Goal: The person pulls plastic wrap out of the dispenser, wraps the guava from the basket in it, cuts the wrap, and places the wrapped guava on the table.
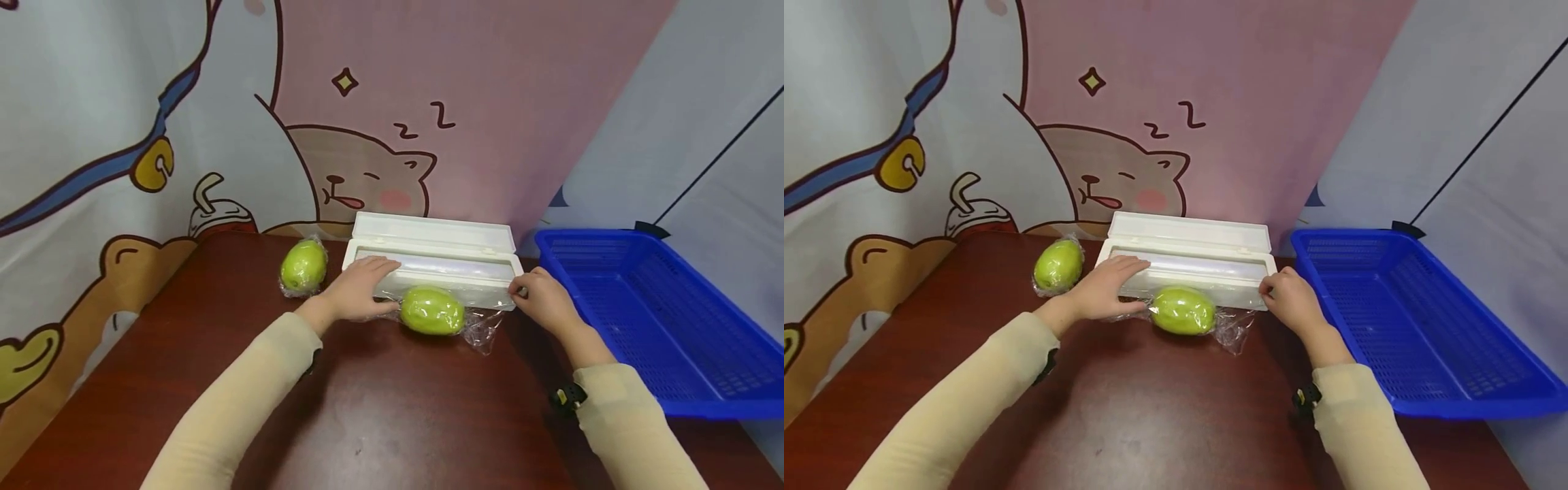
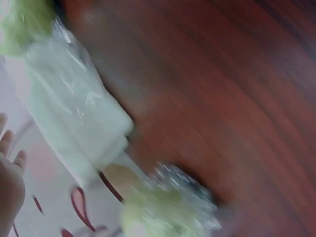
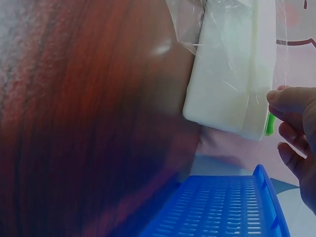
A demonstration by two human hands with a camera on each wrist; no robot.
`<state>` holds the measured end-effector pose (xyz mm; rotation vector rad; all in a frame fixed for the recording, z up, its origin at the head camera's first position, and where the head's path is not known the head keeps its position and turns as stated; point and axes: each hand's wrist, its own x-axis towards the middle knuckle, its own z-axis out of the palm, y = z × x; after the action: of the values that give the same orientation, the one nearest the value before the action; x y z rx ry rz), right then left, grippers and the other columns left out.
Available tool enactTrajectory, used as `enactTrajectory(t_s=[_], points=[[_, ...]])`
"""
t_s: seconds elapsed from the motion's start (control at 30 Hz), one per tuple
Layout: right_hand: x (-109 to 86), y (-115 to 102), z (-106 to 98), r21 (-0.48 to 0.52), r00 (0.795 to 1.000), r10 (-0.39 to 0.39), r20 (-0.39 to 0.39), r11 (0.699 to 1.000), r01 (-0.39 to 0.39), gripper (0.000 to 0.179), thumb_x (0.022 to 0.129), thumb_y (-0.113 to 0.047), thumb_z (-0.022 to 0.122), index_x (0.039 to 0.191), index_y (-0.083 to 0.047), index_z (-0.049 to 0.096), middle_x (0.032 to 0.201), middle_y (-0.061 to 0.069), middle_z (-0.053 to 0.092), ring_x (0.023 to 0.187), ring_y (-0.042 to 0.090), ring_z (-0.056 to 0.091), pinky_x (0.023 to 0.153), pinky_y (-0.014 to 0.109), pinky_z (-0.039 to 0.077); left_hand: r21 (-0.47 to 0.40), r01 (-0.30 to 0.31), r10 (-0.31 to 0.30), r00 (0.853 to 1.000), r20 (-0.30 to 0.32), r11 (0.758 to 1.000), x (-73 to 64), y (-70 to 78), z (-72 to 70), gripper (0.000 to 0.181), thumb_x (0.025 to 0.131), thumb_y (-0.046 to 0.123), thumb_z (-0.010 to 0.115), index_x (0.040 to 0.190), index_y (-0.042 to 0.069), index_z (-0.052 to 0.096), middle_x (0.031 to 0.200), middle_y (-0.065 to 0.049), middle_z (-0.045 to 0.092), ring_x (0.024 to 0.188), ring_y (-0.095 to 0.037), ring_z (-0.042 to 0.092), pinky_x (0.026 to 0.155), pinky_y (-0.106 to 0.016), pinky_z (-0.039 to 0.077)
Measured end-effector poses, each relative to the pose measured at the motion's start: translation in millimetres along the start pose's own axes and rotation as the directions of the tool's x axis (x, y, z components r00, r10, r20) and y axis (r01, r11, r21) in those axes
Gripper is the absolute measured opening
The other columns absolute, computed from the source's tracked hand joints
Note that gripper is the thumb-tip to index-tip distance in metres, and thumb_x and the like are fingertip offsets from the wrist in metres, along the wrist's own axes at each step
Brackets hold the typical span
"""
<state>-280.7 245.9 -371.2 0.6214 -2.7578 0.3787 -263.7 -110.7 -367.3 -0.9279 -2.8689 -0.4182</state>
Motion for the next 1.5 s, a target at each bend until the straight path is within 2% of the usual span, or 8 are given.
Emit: enactTrajectory(t_s=[0.1, 0.23, 0.4, 0.63, 0.9, 1.03, 1.23, 1.5], points=[[-3.6, 0, 2, 0.011, 1.000, 0.001, -0.007, 1.000, -0.001, 0.006, 0.071, -0.001, 0.069, 0.075, -0.006, 0.068, 0.074, 0.011, 0.057, 0.072, 0.025, 0.054, 0.063, 0.042, 0.047, 0.028, -0.014, 0.012, 0.997, 0.077, 1.000, 8.4, 15.2, 7.5, 0.089, 0.077, 0.060, 0.064, 0.145, 0.012, 0.032, 0.146, -0.007, 0.040, 0.138, -0.024, 0.031, 0.114, -0.045, 0.022], [-7.7, -1, 4, 0.006, 1.000, -0.007, -0.017, 1.000, 0.007, 0.008, 0.071, -0.001, 0.069, 0.076, -0.006, 0.069, 0.074, 0.009, 0.057, 0.070, 0.023, 0.053, 0.064, 0.042, 0.047, 0.051, -0.033, 0.027, 0.993, 0.114, 0.998, 17.8, 23.2, 16.2, 0.095, 0.076, 0.061, 0.065, 0.147, 0.010, 0.028, 0.142, -0.008, 0.044, 0.134, -0.024, 0.036, 0.113, -0.043, 0.024], [-11.9, -1, -1, 0.011, 1.000, -0.028, 0.011, 1.000, 0.028, 0.012, 0.071, 0.000, 0.068, 0.082, -0.005, 0.069, 0.072, 0.007, 0.057, 0.068, 0.020, 0.050, 0.063, 0.040, 0.045, 0.072, -0.021, 0.013, 0.994, 0.108, 0.997, 22.8, 24.3, 21.2, 0.093, 0.077, 0.056, 0.067, 0.146, 0.008, 0.028, 0.133, -0.008, 0.052, 0.127, -0.024, 0.043, 0.111, -0.040, 0.028], [-9.0, 0, -13, -0.003, 0.991, -0.066, 0.118, 0.998, 0.067, 0.019, 0.068, 0.003, 0.063, 0.085, -0.002, 0.069, 0.078, 0.011, 0.064, 0.074, 0.024, 0.053, 0.067, 0.043, 0.046, 0.070, -0.075, 0.070, 0.995, 0.065, 0.995, 20.9, 25.1, 20.7, 0.069, 0.076, 0.054, 0.069, 0.131, 0.015, 0.055, 0.112, -0.005, 0.056, 0.105, -0.020, 0.048, 0.095, -0.037, 0.039], [3.2, -33, -21, -0.045, 0.999, -0.003, 0.042, 0.999, 0.005, 0.037, 0.084, -0.014, 0.062, 0.117, 0.001, 0.059, 0.109, 0.023, 0.063, 0.103, 0.038, 0.057, 0.084, 0.052, 0.047, 0.036, -0.095, 0.094, 0.995, 0.033, 0.995, 16.8, 23.6, 24.2, 0.067, 0.077, 0.051, 0.069, 0.131, 0.015, 0.055, 0.123, -0.004, 0.053, 0.113, -0.020, 0.046, 0.097, -0.038, 0.041], [10.0, -59, -14, 0.043, 0.993, -0.068, 0.095, 0.997, 0.064, 0.057, 0.085, -0.030, 0.066, 0.131, 0.001, 0.050, 0.125, 0.023, 0.056, 0.118, 0.039, 0.051, 0.098, 0.052, 0.042, 0.034, -0.097, 0.096, 0.995, 0.039, 0.995, 15.5, 24.0, 25.7, 0.066, 0.078, 0.050, 0.069, 0.132, 0.015, 0.054, 0.131, -0.004, 0.053, 0.122, -0.021, 0.046, 0.104, -0.040, 0.037], [8.1, -86, 4, 0.116, 0.955, -0.154, 0.255, 0.985, 0.128, 0.078, 0.081, -0.044, 0.068, 0.139, 0.000, 0.041, 0.134, 0.023, 0.051, 0.124, 0.037, 0.049, 0.103, 0.050, 0.039, -0.002, -0.125, 0.125, 0.991, 0.050, 0.992, 14.6, 25.0, 28.9, 0.064, 0.081, 0.044, 0.068, 0.133, 0.011, 0.052, 0.135, -0.004, 0.053, 0.128, -0.021, 0.046, 0.109, -0.039, 0.034], [1.5, -87, 25, 0.136, 0.940, -0.278, 0.200, 0.957, 0.254, 0.082, 0.075, -0.042, 0.075, 0.136, 0.002, 0.042, 0.130, 0.020, 0.054, 0.119, 0.032, 0.053, 0.102, 0.045, 0.041, -0.040, -0.124, 0.125, 0.992, 0.031, 0.991, 12.4, 21.4, 31.8, 0.062, 0.081, 0.042, 0.069, 0.132, 0.012, 0.050, 0.134, -0.003, 0.055, 0.127, -0.019, 0.047, 0.110, -0.036, 0.032]])
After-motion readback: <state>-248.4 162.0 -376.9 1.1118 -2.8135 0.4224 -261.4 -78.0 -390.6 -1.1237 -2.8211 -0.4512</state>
